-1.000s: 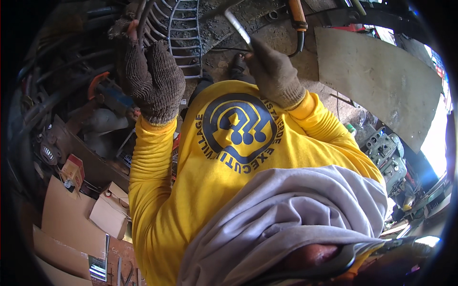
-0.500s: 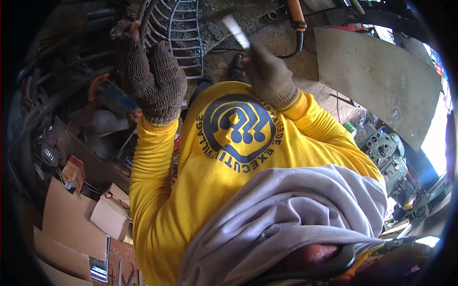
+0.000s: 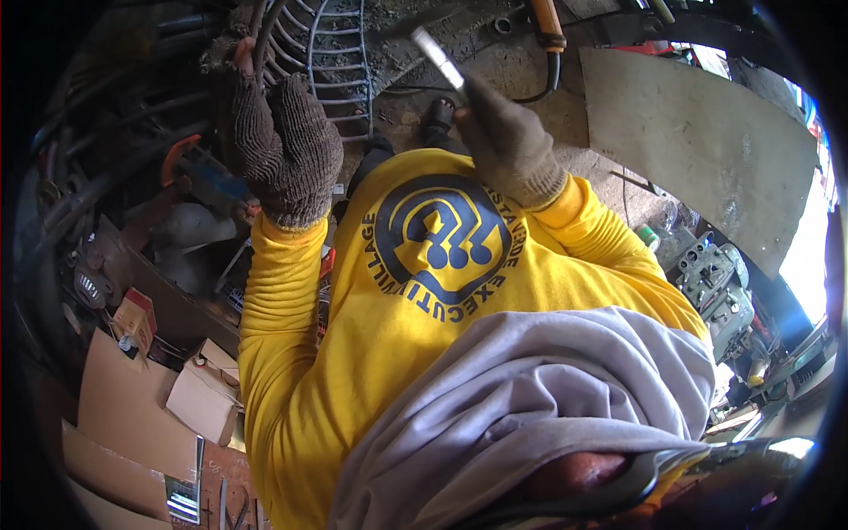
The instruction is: The person uses an angle grinder to smooth a curved metal grate and then uses a hand file to further refine the metal edges.
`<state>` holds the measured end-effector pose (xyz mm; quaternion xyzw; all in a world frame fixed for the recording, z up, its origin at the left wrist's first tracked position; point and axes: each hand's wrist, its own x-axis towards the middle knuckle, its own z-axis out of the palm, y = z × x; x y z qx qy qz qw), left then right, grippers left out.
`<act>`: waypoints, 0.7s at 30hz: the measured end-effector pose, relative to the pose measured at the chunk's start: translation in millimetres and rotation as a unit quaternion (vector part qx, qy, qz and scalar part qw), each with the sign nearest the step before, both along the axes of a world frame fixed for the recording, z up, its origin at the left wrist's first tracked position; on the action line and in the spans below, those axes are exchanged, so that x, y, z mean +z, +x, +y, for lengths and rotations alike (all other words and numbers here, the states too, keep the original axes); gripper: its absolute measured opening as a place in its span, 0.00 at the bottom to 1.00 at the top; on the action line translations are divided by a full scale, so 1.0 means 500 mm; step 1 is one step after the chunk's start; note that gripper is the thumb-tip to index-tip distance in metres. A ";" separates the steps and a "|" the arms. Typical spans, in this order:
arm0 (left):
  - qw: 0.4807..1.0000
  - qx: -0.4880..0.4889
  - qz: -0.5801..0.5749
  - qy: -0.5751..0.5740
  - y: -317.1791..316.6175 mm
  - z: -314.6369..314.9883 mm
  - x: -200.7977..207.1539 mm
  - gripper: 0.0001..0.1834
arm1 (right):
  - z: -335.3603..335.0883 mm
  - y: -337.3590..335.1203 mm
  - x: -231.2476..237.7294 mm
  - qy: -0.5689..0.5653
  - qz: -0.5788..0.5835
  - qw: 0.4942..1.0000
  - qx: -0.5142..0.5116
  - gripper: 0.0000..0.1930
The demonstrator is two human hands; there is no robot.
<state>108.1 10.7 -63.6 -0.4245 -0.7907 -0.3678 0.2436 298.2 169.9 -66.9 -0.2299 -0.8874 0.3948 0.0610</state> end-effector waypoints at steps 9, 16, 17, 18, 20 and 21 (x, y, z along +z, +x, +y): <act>1.000 -0.015 0.014 -0.007 0.009 0.004 0.009 0.22 | -0.001 -0.003 -0.014 -0.025 -0.006 1.000 0.000 0.23; 0.999 0.010 0.029 -0.014 0.007 0.001 -0.001 0.22 | 0.003 0.005 0.040 -0.051 0.112 0.992 -0.023 0.21; 0.999 0.011 0.033 -0.012 0.006 0.001 -0.003 0.22 | 0.004 0.011 0.037 -0.048 0.097 0.994 -0.016 0.21; 0.999 0.012 0.043 -0.009 0.004 0.001 -0.006 0.21 | 0.004 0.019 0.031 -0.045 0.083 0.996 -0.009 0.22; 0.998 0.022 0.050 -0.016 0.004 0.000 -0.008 0.21 | 0.000 0.025 0.016 -0.013 0.026 0.999 0.023 0.22; 0.998 0.031 0.047 -0.026 0.008 -0.003 -0.009 0.21 | -0.001 0.021 0.005 0.016 -0.017 0.999 0.047 0.22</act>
